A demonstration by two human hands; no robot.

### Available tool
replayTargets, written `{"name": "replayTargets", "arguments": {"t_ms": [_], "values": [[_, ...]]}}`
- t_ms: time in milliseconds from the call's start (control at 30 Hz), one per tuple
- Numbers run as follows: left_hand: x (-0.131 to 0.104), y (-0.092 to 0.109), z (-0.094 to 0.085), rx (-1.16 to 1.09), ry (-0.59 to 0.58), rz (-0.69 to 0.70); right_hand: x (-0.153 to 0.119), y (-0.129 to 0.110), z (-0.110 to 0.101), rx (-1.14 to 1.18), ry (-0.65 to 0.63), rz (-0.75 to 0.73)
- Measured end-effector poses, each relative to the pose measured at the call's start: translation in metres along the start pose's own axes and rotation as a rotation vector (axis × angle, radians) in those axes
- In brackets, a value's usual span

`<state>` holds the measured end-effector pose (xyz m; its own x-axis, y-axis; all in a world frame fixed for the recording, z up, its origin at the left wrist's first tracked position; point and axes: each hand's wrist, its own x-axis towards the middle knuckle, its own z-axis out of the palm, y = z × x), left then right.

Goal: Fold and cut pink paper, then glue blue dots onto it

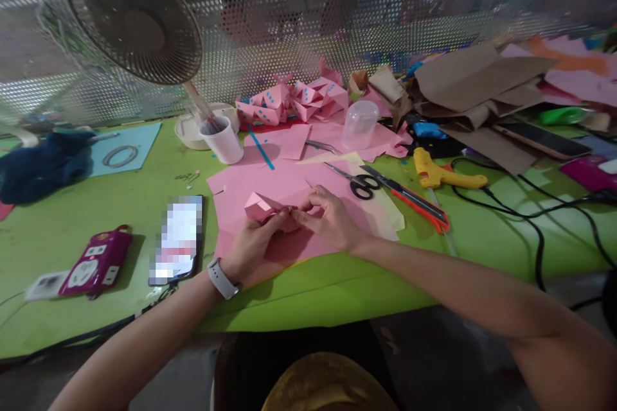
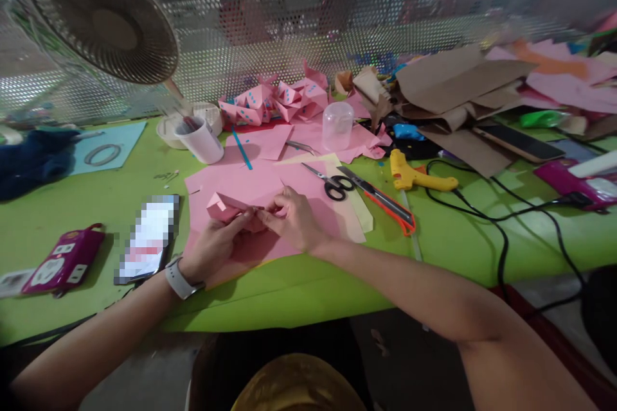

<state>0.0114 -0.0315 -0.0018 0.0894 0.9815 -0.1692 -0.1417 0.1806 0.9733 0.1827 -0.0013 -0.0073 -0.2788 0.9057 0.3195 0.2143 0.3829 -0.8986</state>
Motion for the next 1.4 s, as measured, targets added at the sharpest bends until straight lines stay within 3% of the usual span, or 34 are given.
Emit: {"name": "replayTargets", "arguments": {"t_ms": [267,500,900,1400], "values": [[0.0,0.0019,0.0018,-0.016,0.017,0.002,-0.0016,-0.0023,-0.0001,-0.004,0.0,-0.029],[0.0005,-0.0052,-0.0039,0.019,-0.052,0.03,-0.0008,0.0007,0.0,0.006,0.001,0.03],[-0.0006,-0.004,-0.0039,-0.006,-0.073,0.009,-0.0004,-0.0004,-0.0014,0.0,0.001,0.025],[0.0002,0.0017,-0.0023,-0.001,-0.006,0.064,-0.0022,-0.008,-0.0014,0.015,-0.04,0.061]]}}
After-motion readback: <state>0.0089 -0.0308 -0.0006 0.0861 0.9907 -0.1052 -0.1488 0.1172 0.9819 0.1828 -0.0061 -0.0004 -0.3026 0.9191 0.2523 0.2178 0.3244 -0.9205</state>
